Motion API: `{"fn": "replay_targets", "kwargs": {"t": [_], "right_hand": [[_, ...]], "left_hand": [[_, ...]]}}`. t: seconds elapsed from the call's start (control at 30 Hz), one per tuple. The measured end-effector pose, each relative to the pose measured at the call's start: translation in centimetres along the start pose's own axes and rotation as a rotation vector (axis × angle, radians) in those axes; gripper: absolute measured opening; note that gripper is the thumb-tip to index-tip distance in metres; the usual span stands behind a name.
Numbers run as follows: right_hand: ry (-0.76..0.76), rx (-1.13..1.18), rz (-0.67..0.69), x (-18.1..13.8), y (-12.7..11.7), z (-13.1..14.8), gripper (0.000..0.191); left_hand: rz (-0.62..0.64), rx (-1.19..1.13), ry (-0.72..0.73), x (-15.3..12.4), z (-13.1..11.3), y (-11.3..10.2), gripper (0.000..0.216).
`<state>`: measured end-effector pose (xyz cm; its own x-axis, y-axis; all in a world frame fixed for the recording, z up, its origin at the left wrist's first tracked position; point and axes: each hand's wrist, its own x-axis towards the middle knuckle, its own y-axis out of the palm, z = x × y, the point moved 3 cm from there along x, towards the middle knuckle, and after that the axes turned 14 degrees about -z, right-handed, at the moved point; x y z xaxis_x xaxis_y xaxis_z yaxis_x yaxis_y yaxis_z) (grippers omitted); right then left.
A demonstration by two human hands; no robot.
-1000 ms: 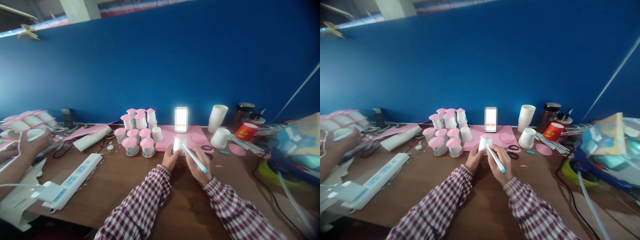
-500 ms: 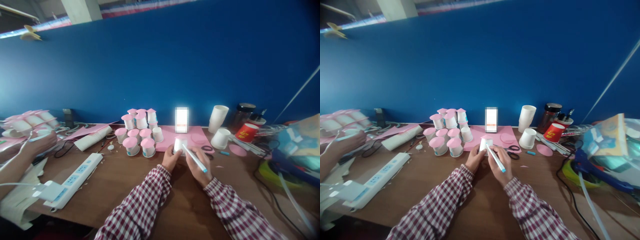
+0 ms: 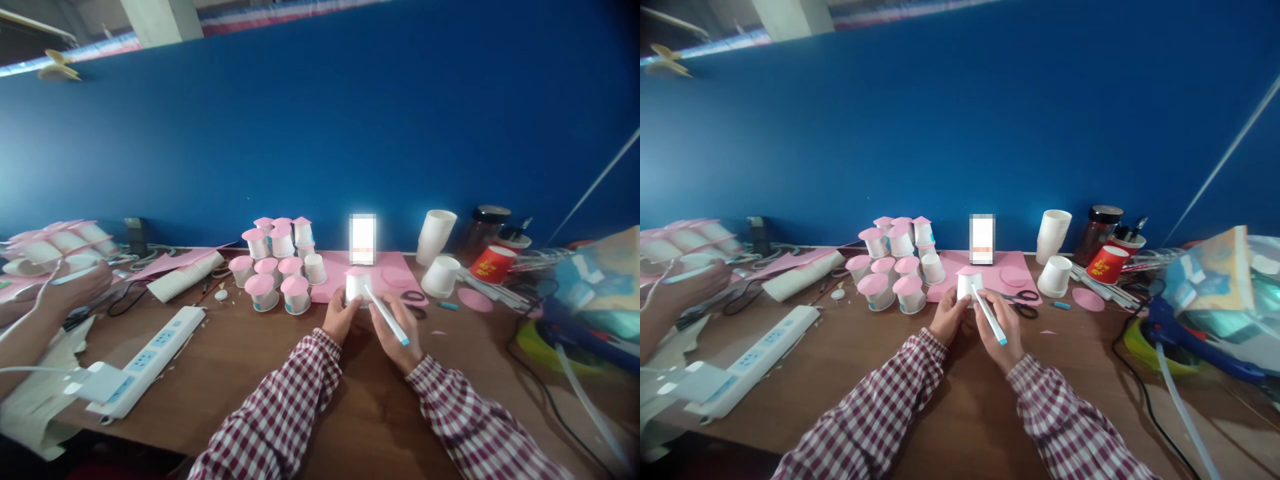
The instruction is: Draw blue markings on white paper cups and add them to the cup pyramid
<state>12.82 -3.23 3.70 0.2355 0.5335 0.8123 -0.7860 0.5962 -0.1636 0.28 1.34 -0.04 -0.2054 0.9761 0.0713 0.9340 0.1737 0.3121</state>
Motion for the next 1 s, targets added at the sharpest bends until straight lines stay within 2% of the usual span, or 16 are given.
{"fn": "replay_targets", "kwargs": {"t": [0.57,0.77,1.0], "right_hand": [[0.011,0.021,0.016,0.02,0.03,0.26,0.019],[0.006,0.001,0.008,0.03,0.03,0.25,0.019],[0.026,0.019,0.018,-0.03,0.03,0.2,0.02]], "left_hand": [[-0.003,-0.011,-0.026,0.0,0.07,-0.04,0.037],[0.0,-0.01,-0.072,-0.1,-0.13,0.11,0.04],[0.016,0.039,-0.054,-0.29,-0.62,0.19,0.042]]}}
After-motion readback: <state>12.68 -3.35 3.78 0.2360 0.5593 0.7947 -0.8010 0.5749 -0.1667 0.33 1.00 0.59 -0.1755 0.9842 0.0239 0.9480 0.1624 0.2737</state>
